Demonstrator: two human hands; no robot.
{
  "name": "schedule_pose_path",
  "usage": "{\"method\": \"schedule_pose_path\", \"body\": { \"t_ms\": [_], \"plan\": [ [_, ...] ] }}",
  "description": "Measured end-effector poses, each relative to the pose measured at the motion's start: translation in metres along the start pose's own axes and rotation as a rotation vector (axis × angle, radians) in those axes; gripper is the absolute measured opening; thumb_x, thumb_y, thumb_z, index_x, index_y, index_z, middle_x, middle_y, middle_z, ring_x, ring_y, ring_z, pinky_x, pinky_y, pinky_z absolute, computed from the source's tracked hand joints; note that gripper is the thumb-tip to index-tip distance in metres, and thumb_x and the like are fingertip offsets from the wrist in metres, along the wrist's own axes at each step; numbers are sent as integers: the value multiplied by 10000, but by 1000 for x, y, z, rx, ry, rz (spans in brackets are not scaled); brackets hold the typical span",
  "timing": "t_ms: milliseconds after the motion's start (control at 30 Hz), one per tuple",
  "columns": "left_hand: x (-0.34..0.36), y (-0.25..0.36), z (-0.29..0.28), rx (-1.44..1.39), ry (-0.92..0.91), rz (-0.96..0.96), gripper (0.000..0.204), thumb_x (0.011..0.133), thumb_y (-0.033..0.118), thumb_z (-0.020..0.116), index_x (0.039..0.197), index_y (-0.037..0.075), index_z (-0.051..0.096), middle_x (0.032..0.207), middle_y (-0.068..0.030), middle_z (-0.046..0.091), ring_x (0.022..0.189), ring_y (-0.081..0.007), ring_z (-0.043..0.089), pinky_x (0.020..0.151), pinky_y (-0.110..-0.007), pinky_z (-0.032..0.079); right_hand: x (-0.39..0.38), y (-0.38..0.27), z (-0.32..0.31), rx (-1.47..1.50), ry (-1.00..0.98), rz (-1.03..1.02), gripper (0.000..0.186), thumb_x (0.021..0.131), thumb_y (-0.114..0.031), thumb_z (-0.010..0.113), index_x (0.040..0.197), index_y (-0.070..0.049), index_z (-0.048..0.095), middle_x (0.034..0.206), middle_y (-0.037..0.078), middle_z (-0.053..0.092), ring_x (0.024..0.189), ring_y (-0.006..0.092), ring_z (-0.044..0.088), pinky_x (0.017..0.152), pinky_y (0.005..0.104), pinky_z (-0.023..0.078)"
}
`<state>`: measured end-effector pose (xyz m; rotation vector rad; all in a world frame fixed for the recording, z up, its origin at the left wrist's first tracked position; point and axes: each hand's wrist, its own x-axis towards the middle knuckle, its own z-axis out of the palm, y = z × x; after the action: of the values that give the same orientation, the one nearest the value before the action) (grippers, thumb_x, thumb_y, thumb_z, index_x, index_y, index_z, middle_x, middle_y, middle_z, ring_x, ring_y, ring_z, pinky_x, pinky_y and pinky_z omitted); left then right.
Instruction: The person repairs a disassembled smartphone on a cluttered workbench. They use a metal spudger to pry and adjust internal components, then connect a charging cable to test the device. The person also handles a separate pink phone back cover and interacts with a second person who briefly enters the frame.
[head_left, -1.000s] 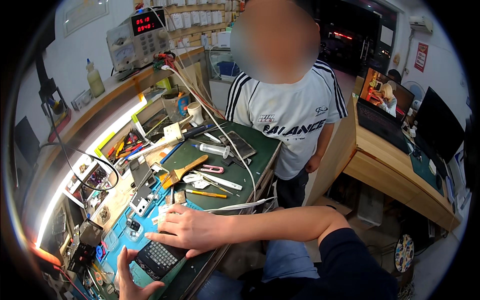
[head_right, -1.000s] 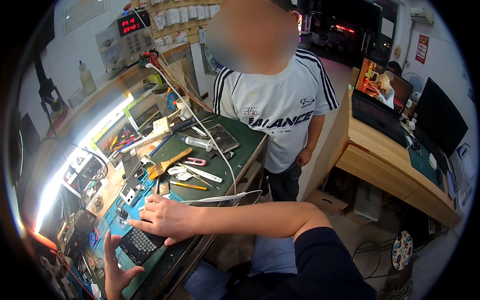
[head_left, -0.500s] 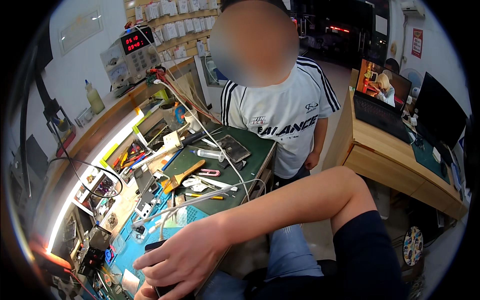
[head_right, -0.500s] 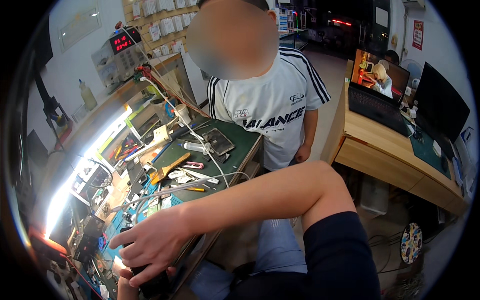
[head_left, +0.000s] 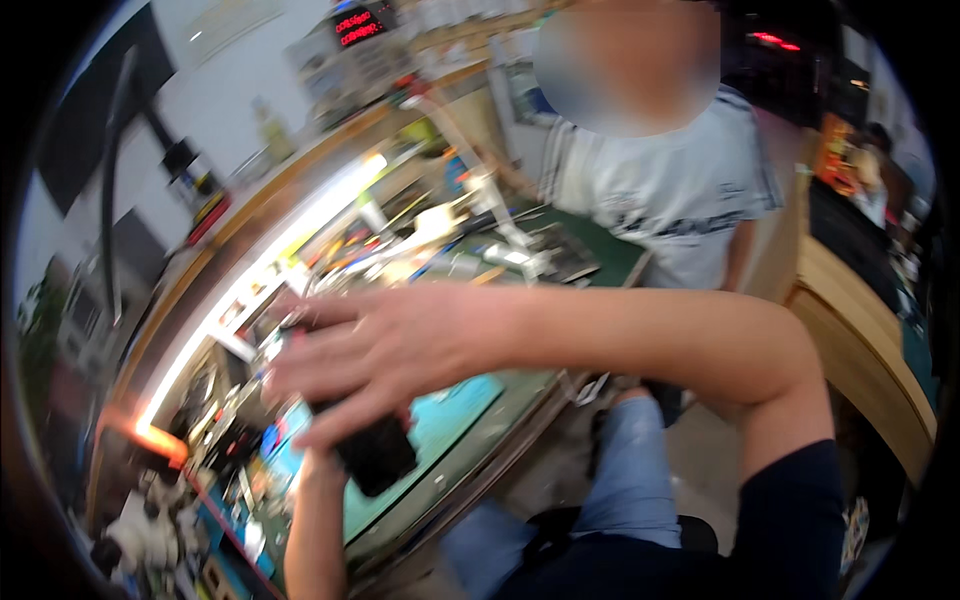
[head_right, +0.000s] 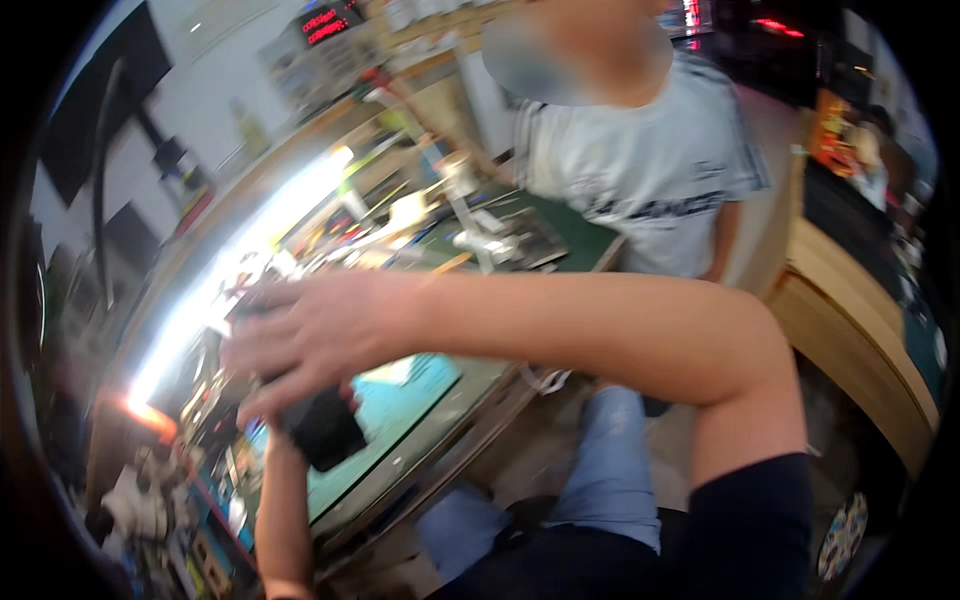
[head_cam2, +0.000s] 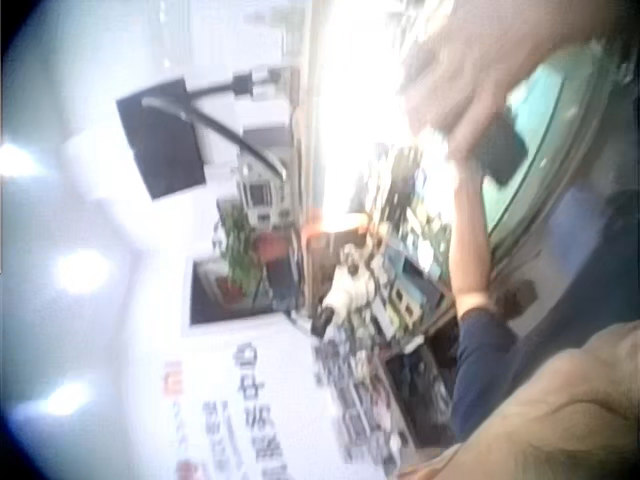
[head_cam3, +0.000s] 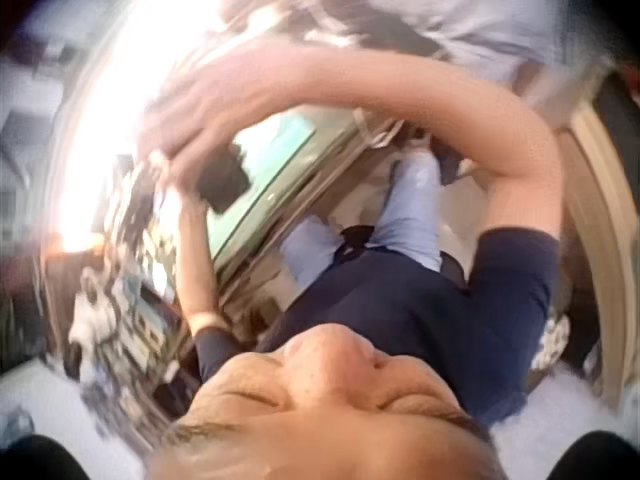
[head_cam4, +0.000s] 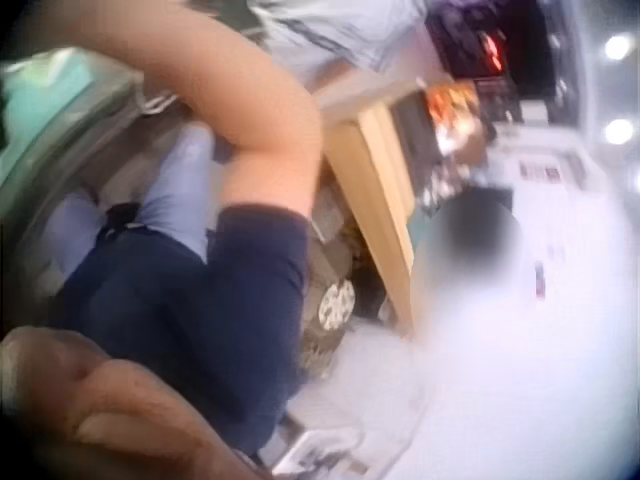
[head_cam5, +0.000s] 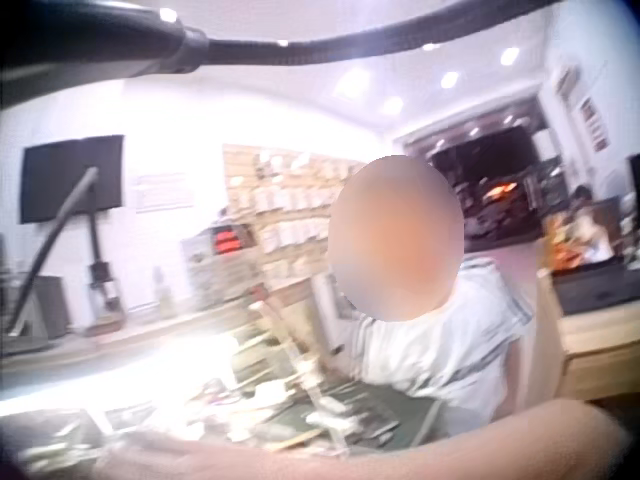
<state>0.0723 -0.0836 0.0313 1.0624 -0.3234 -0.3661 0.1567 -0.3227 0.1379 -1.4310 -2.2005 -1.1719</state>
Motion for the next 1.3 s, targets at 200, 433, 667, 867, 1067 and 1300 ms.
{"method": "schedule_pose_path", "body": {
  "t_ms": [200,433,667,867,1067,1300],
  "plan": [
    [49,23,-27,23,-91,244,1254,764,638,914,1669,43,281,1567,-181,526,1410,-329,584,1226,-528,469,-32,-16,16,-214,427,653,775,813,15,754,1540,-90,506,1444,137,619,1311,329,618,1121,494,486],
    [100,1,-24,94,-37,229,1266,770,641,900,1682,46,256,1570,-192,524,1400,-333,595,1207,-508,494,-68,-74,94,102,802,1175,596,873,-29,712,1449,13,561,1333,189,633,1217,365,611,1044,471,491],
    [92,-21,-22,78,-43,41,1311,706,679,920,1664,28,306,1548,-222,542,1404,-375,583,1164,-523,525,-69,-77,103,-130,382,1115,681,992,-558,672,1512,-121,620,1624,240,397,1463,464,383,1215,568,302],
    [90,-19,-27,70,-41,10,1312,683,696,923,1641,10,346,1540,-235,543,1397,-383,589,1171,-533,517,-67,-86,102,-138,350,1137,690,1029,-597,603,1515,-107,610,1614,264,405,1463,466,385,1217,571,304],
    [94,-18,-20,96,-39,15,1317,669,703,918,1638,10,356,1500,-227,585,1366,-376,618,1167,-516,523,-67,-83,97,-181,422,1134,686,1005,-534,665,1514,-81,590,1586,250,443,1420,451,439,1182,557,350],
    [92,-22,-22,28,-47,40,1317,714,701,893,1660,-3,308,1501,-225,584,1333,-357,644,1162,-505,529,-71,-87,96,-197,414,1094,619,982,-522,683,1453,-119,660,1558,208,497,1400,405,456,1133,527,393]
  ]
}}
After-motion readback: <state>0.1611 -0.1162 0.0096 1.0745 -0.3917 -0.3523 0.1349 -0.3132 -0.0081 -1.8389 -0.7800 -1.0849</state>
